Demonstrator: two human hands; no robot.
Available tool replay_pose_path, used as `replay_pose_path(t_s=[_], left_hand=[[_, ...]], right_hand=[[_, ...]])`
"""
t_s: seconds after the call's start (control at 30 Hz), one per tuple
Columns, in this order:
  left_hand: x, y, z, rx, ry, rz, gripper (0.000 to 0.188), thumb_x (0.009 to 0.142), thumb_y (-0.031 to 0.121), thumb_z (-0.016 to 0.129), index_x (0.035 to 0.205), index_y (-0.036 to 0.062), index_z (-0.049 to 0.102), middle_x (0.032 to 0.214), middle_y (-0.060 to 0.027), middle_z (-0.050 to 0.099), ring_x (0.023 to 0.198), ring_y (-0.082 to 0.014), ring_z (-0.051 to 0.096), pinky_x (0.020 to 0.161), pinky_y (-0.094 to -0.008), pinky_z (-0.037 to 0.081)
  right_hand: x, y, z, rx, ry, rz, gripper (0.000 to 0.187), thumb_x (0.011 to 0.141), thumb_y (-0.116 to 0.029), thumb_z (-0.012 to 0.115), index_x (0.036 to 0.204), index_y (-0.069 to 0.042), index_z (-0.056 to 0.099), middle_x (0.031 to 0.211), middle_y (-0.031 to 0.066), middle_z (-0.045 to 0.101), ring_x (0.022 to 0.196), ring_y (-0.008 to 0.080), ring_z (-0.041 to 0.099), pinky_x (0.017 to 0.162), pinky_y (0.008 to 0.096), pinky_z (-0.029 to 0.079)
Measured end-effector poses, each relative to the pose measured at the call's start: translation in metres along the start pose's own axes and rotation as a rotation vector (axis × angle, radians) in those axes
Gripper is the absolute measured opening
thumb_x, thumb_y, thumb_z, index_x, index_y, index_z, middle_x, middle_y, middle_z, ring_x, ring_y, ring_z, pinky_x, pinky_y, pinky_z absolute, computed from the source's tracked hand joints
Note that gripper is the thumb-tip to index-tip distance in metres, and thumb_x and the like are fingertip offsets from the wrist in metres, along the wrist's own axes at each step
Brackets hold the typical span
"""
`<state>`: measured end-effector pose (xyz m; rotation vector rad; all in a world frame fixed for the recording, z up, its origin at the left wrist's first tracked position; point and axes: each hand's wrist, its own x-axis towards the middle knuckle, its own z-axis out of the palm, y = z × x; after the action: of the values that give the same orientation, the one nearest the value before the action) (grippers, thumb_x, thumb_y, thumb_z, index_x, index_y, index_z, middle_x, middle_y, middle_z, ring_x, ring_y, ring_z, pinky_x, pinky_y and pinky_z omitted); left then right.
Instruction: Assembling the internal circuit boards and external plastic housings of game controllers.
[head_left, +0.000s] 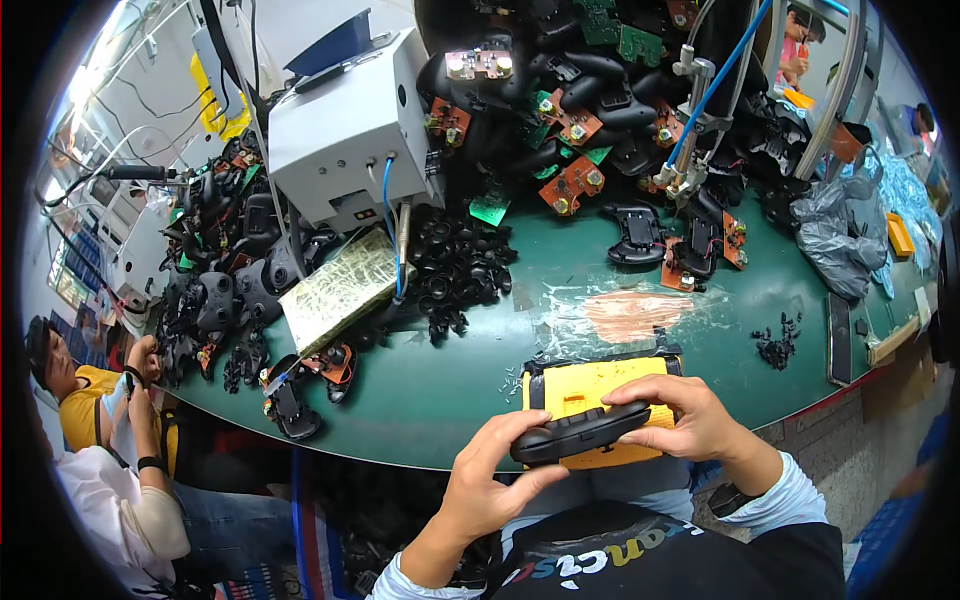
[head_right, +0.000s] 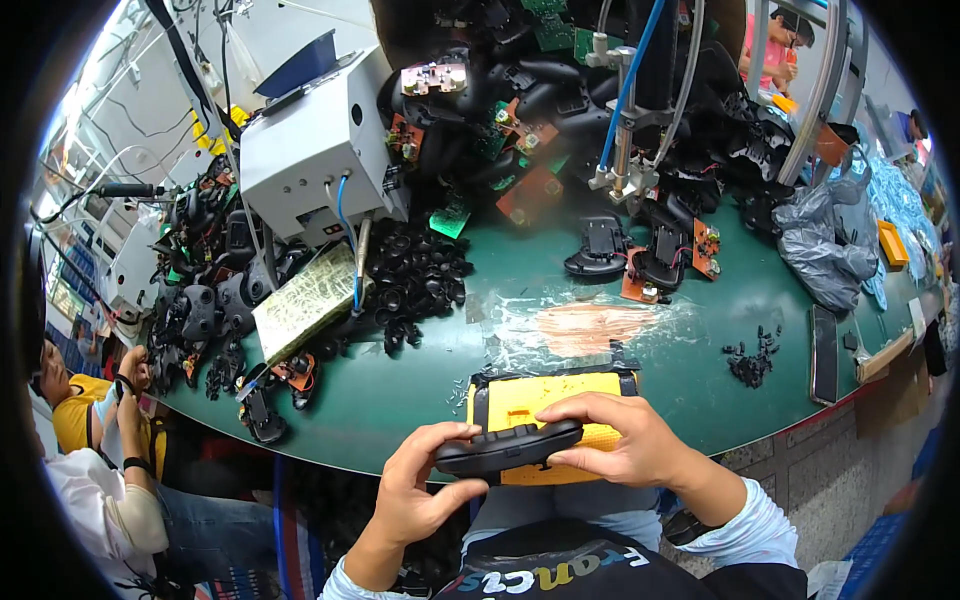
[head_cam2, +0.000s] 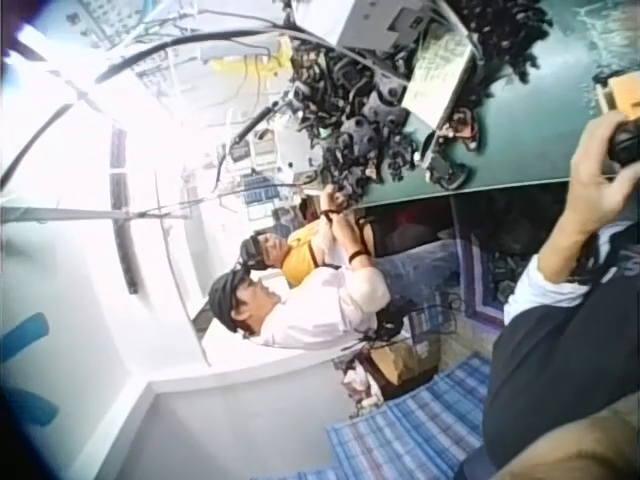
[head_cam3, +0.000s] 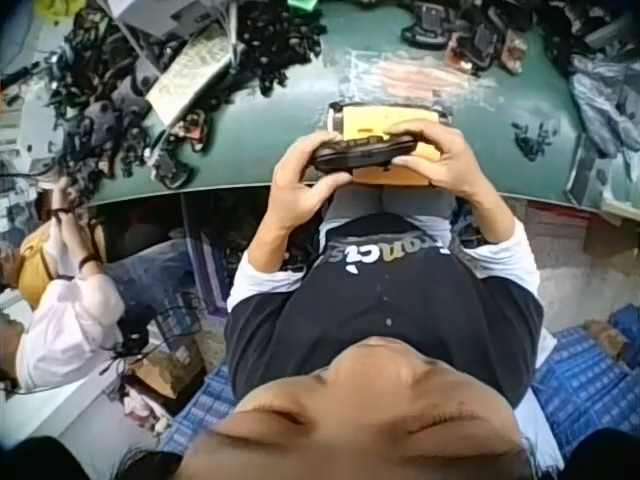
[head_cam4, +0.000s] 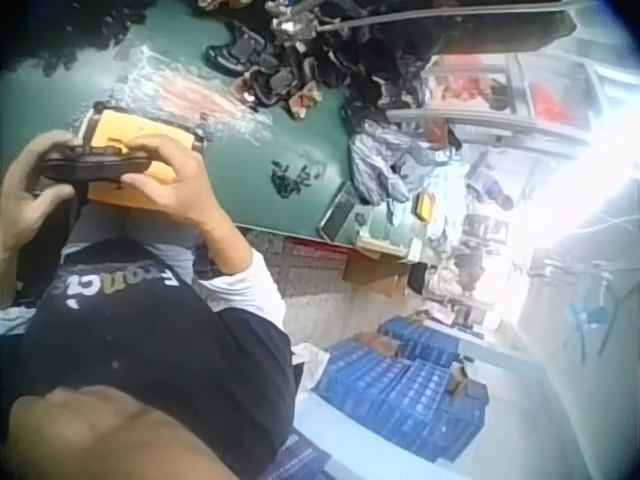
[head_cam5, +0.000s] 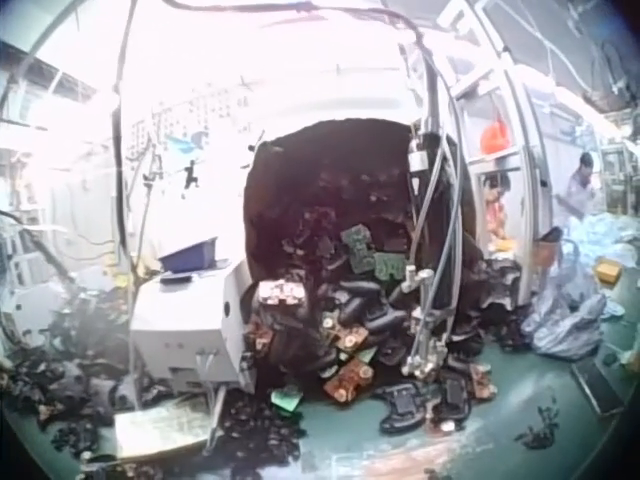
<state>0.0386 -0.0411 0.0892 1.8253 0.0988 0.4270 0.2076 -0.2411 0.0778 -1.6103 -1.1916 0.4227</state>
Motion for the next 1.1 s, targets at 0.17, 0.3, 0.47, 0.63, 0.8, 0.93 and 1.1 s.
replay_pose_path(t_s=[0.17, 0.3, 0.47, 0.63, 0.8, 0.93, 1.1], left_hand=[[-0.004, -0.006, 0.007, 0.042, -0.013, 0.040, 0.035, 0.076, -0.005, 0.075, 0.108, -0.0055, 0.061, 0.111, -0.0200, 0.066, 0.107, -0.0272, 0.064, 0.094, -0.0351, 0.050], [0.002, -0.007, 0.004, 0.019, 0.048, 0.095, 0.035, 0.073, -0.002, 0.078, 0.105, -0.0035, 0.064, 0.107, -0.0188, 0.068, 0.101, -0.0280, 0.067, 0.089, -0.0346, 0.052], [0.052, 0.005, 0.015, 0.006, -0.110, 0.310, 0.040, 0.072, -0.008, 0.076, 0.108, -0.0023, 0.061, 0.113, -0.0181, 0.066, 0.106, -0.0270, 0.064, 0.092, -0.0350, 0.050], [0.038, -0.023, 0.029, -0.079, -0.175, 0.111, 0.041, 0.073, -0.003, 0.078, 0.108, -0.0007, 0.059, 0.115, -0.0163, 0.063, 0.111, -0.0250, 0.060, 0.094, -0.0339, 0.049], [0.033, -0.024, 0.040, -0.066, -0.090, 0.106, 0.034, 0.073, 0.004, 0.080, 0.103, 0.0032, 0.062, 0.111, -0.0135, 0.068, 0.101, -0.0262, 0.067, 0.087, -0.0336, 0.053], [0.030, -0.029, 0.041, -0.038, -0.060, 0.120, 0.033, 0.072, 0.001, 0.080, 0.100, 0.0020, 0.063, 0.108, -0.0156, 0.069, 0.101, -0.0253, 0.067, 0.086, -0.0328, 0.053], [0.051, -0.012, 0.039, 0.105, -0.070, 0.299, 0.035, 0.068, -0.003, 0.081, 0.098, 0.0025, 0.063, 0.107, -0.0152, 0.069, 0.104, -0.0287, 0.066, 0.090, -0.0363, 0.052]], right_hand=[[-0.003, -0.002, 0.004, -0.111, 0.036, -0.134, 0.039, 0.072, -0.009, 0.080, 0.107, -0.003, 0.066, 0.103, 0.0122, 0.070, 0.092, 0.0265, 0.069, 0.080, 0.0330, 0.055], [0.004, -0.010, -0.003, -0.186, 0.040, -0.190, 0.036, 0.071, -0.008, 0.080, 0.104, -0.003, 0.067, 0.098, 0.0122, 0.070, 0.087, 0.0279, 0.070, 0.076, 0.0329, 0.056], [0.002, -0.018, -0.038, -0.327, 0.168, -0.292, 0.039, 0.068, -0.007, 0.082, 0.104, -0.002, 0.067, 0.100, 0.0135, 0.070, 0.089, 0.0297, 0.070, 0.079, 0.0352, 0.056], [-0.019, -0.004, -0.020, -0.206, 0.195, -0.150, 0.040, 0.068, -0.005, 0.083, 0.104, -0.002, 0.065, 0.098, 0.0124, 0.069, 0.088, 0.0281, 0.067, 0.079, 0.0368, 0.054], [-0.020, 0.000, -0.007, -0.180, 0.274, -0.145, 0.042, 0.066, -0.004, 0.083, 0.103, -0.003, 0.064, 0.097, 0.0111, 0.068, 0.085, 0.0274, 0.066, 0.076, 0.0369, 0.053], [-0.022, 0.000, -0.007, -0.261, 0.281, -0.156, 0.040, 0.065, -0.003, 0.083, 0.101, -0.004, 0.064, 0.098, 0.0111, 0.068, 0.086, 0.0271, 0.066, 0.074, 0.0358, 0.054], [-0.010, 0.002, -0.027, -0.244, 0.252, -0.277, 0.037, 0.066, -0.001, 0.081, 0.100, -0.004, 0.065, 0.101, 0.0127, 0.067, 0.093, 0.0288, 0.067, 0.080, 0.0362, 0.056]])
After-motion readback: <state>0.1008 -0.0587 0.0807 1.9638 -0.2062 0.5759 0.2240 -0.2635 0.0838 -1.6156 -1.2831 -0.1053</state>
